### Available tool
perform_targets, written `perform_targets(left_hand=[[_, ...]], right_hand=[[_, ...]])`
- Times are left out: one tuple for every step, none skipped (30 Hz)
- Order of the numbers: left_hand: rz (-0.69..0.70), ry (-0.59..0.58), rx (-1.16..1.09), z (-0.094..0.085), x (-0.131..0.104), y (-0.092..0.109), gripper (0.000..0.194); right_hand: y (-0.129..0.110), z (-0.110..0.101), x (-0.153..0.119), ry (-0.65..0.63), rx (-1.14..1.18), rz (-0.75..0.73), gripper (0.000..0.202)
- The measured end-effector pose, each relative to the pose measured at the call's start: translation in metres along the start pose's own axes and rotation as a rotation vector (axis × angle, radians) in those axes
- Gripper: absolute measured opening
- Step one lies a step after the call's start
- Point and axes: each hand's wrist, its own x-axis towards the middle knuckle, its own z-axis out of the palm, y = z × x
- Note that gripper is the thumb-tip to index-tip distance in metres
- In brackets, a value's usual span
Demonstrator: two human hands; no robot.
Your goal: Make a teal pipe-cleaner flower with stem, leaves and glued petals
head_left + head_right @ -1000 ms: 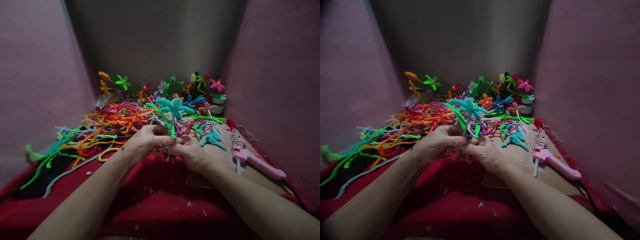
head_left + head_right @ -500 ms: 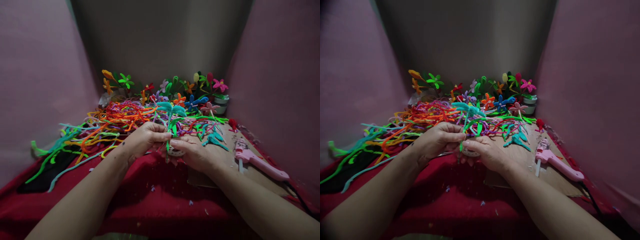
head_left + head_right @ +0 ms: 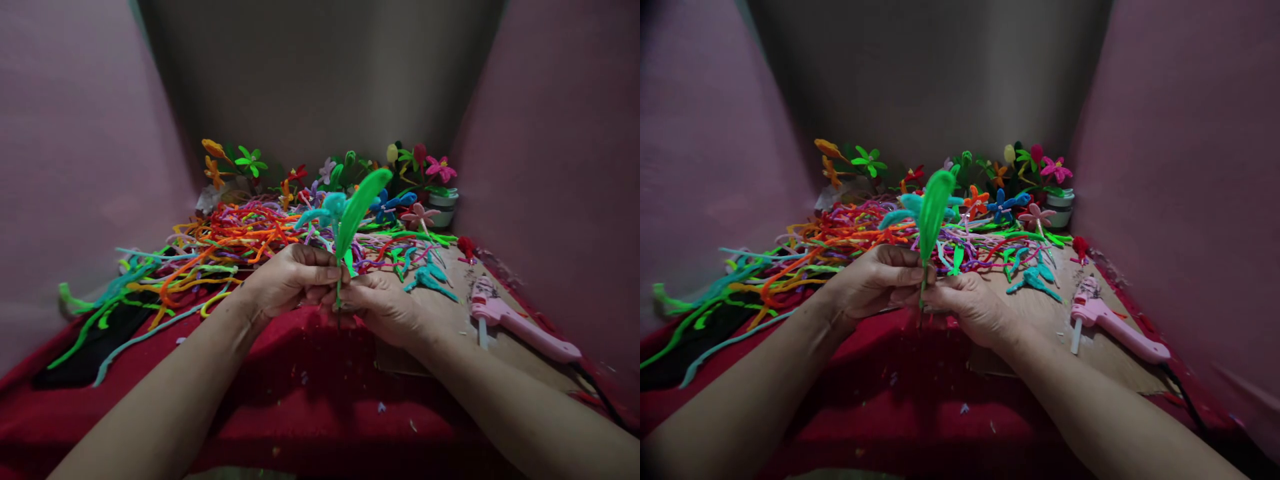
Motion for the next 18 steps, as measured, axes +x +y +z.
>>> perform_targets(left_hand=[[0.001,0.014,0.005,0.0007,0.0001,0.0007,0.017],[0.002,0.037,0.003,0.0015,0.0004,0.0013,0.017],[-0.003,0.067,0.004,0.0023,0.001,0.0016,0.017],[-0.007,0.099,0.01,0.0029,0.0019,0.0015,0.018],[-0.014,0.131,0.025,0.0035,0.0028,0.001,0.019],[-0.019,0.159,0.048,0.0039,0.0038,0.0003,0.019],[-0.02,0.179,0.077,0.0042,0.0047,-0.0007,0.02],[-0.018,0.187,0.103,0.0044,0.0053,-0.0015,0.02],[-0.014,0.191,0.119,0.0047,0.0056,-0.0021,0.02],[-0.012,0.192,0.126,0.0049,0.0054,-0.0022,0.021],[-0.016,0.191,0.126,0.0052,0.0049,-0.0019,0.021],[-0.024,0.187,0.121,0.0054,0.0041,-0.0012,0.021],[-0.04,0.177,0.114,0.0056,0.0031,-0.0001,0.023],[-0.06,0.16,0.105,0.0055,0.0022,0.001,0.024],[-0.081,0.137,0.093,0.0051,0.0013,0.0021,0.026],[-0.099,0.108,0.073,0.0044,0.0007,0.0028,0.028],[-0.112,0.081,0.044,0.0034,0.0004,0.0032,0.029],[-0.121,0.054,0.012,0.002,0.0003,0.0031,0.029]], right_hand=[[0.0019,-0.001,0.0009,0.019,0.0,-0.026,0.018],[0.0038,-0.0021,0.0017,0.04,-0.003,-0.054,0.018],[0.0055,-0.003,0.0024,0.056,-0.01,-0.076,0.019],[0.0067,-0.0037,0.0029,0.067,-0.019,-0.09,0.019],[0.0074,-0.004,0.0032,0.073,-0.03,-0.094,0.019],[0.0074,-0.004,0.0033,0.078,-0.039,-0.088,0.019],[0.0069,-0.0037,0.0032,0.077,-0.048,-0.082,0.02],[0.006,-0.0032,0.003,0.072,-0.059,-0.075,0.022],[0.0049,-0.0027,0.0027,0.064,-0.074,-0.068,0.023],[0.0037,-0.0022,0.0024,0.057,-0.093,-0.058,0.025],[0.0026,-0.0019,0.002,0.049,-0.111,-0.05,0.026],[0.0017,-0.0018,0.0017,0.043,-0.126,-0.041,0.028],[0.0011,-0.0018,0.0014,0.04,-0.135,-0.03,0.03],[0.0007,-0.0018,0.0011,0.037,-0.133,-0.014,0.032],[0.0005,-0.0018,0.0008,0.029,-0.121,0.003,0.035],[0.0004,-0.0018,0.0005,0.017,-0.105,0.021,0.036],[0.0002,-0.0017,0.0001,0.003,-0.09,0.038,0.036],[-0.0001,-0.0015,-0.0003,-0.011,-0.078,0.055,0.035]])
